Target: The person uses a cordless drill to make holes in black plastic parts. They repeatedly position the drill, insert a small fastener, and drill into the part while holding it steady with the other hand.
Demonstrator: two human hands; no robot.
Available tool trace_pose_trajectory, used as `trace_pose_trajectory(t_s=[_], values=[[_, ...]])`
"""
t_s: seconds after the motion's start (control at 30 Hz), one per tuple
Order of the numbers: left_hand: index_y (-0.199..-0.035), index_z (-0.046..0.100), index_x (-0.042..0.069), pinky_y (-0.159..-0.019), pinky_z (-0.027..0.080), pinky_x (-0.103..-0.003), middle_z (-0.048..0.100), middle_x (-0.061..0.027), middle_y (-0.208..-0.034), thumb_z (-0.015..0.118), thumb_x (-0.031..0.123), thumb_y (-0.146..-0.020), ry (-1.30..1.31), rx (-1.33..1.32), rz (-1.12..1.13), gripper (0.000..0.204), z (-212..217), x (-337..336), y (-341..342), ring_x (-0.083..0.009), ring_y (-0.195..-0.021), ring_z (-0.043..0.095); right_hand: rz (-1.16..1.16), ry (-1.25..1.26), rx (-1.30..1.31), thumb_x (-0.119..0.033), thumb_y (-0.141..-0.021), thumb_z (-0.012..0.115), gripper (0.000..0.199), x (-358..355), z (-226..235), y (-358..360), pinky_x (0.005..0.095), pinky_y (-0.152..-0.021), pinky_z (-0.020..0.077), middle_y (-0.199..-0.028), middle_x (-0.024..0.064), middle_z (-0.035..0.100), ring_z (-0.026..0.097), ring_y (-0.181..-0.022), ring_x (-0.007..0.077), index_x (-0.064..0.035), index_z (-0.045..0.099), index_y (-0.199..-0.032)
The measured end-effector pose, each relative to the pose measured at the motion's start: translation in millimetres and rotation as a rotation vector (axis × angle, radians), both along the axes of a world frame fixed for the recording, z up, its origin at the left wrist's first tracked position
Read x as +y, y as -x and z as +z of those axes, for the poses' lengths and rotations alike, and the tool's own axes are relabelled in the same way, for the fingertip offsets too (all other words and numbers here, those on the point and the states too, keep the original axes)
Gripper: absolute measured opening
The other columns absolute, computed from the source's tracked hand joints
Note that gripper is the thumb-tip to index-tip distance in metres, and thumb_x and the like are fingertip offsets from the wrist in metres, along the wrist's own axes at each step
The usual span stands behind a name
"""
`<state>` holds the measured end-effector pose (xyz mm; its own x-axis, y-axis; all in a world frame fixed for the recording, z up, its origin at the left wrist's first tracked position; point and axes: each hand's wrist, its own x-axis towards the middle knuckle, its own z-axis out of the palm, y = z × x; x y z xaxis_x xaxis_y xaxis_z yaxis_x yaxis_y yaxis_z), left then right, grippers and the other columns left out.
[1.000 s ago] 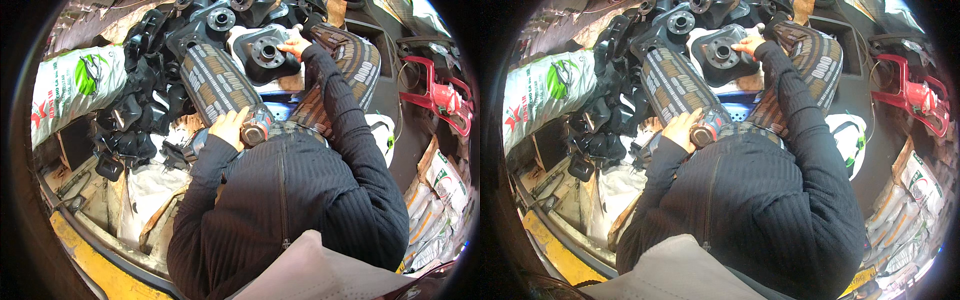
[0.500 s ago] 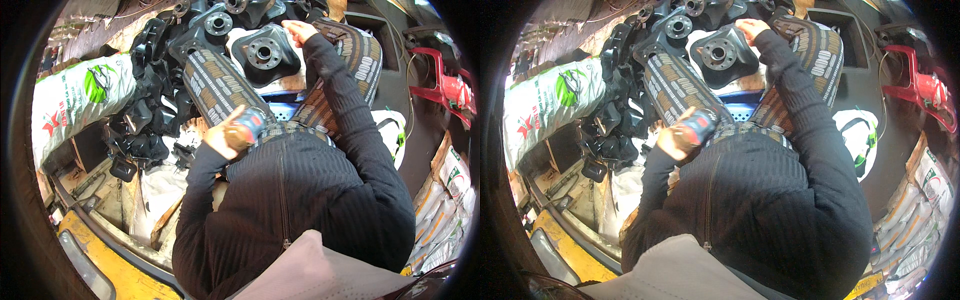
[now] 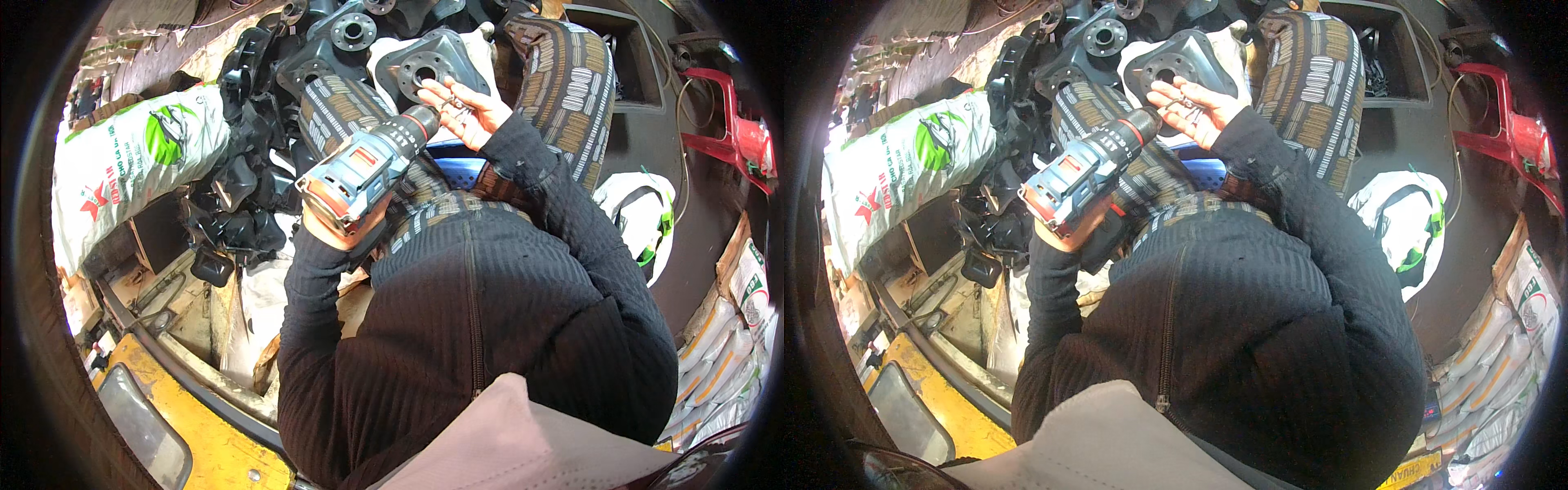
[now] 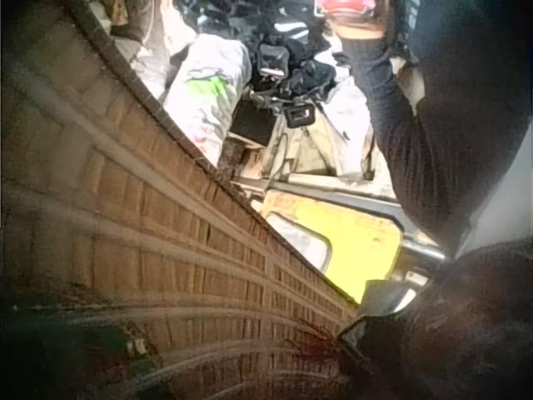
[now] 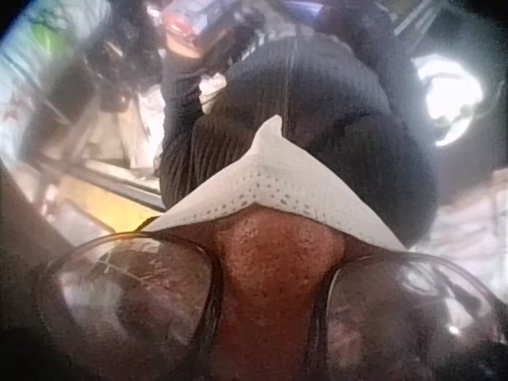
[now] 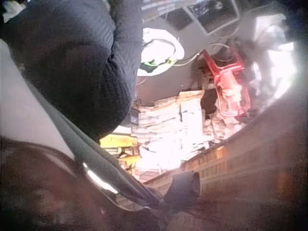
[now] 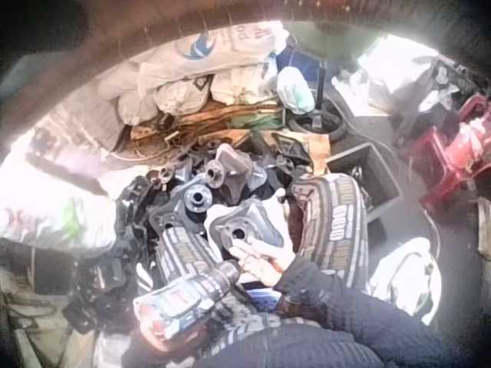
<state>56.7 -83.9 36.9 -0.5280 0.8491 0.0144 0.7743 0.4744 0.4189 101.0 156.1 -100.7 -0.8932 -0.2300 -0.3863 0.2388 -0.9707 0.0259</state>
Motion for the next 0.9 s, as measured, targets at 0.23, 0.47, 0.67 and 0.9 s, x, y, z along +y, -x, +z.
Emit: trace_pose_trajectory(t_s=[0.23, 0.47, 0.67, 0.9], values=[[-0.108, 0.060, 0.013, -0.082, 0.049, -0.037, 0.063, -0.0078, -0.100, 0.066, 0.019, -0.073, 0.077, -0.019, 0.027, 0.036, 1, 11, 0, -0.0269, -0.091, 0.062, -0.008, 0.236, 0.069, -0.011, -0.092, 0.047, 0.017, -5, -2, 0, 0.0386, -0.084, 0.0536, -0.124, 0.0194, 0.051, 0.051, -0.115, 0.0306, -0.0029, 0.050, -0.107], [-0.111, 0.057, 0.013, -0.087, 0.046, -0.038, 0.061, -0.0088, -0.106, 0.064, 0.019, -0.075, 0.162, 0.001, 0.027, 0.038, 1, 12, 4, -0.0271, -0.097, 0.059, -0.037, 0.243, 0.031, -0.011, -0.093, 0.046, 0.017, -6, -7, 1, 0.0390, -0.083, 0.0544, -0.121, 0.0189, 0.053, 0.053, -0.113, 0.0309, -0.0028, 0.050, -0.107], [-0.125, 0.043, 0.006, -0.089, 0.046, -0.035, 0.057, -0.0123, -0.113, 0.064, 0.013, -0.075, 0.185, -0.091, -0.015, 0.054, -3, 11, 9, -0.0246, -0.100, 0.058, -0.067, 0.044, -0.106, -0.009, -0.092, 0.047, 0.015, -15, 3, 4, 0.0398, -0.089, 0.0497, -0.121, 0.0193, 0.052, 0.052, -0.113, 0.0311, -0.0032, 0.050, -0.106], [-0.111, 0.056, 0.012, -0.083, 0.047, -0.037, 0.061, -0.0088, -0.103, 0.067, 0.018, -0.070, -0.174, -0.698, 0.398, 0.043, -11, 6, 3, -0.0266, -0.094, 0.059, -0.033, -0.053, -0.065, -0.011, -0.091, 0.049, 0.019, -20, 3, 8, 0.0374, -0.091, 0.0477, -0.122, 0.0185, 0.052, 0.052, -0.114, 0.0291, -0.0029, 0.051, -0.108]])
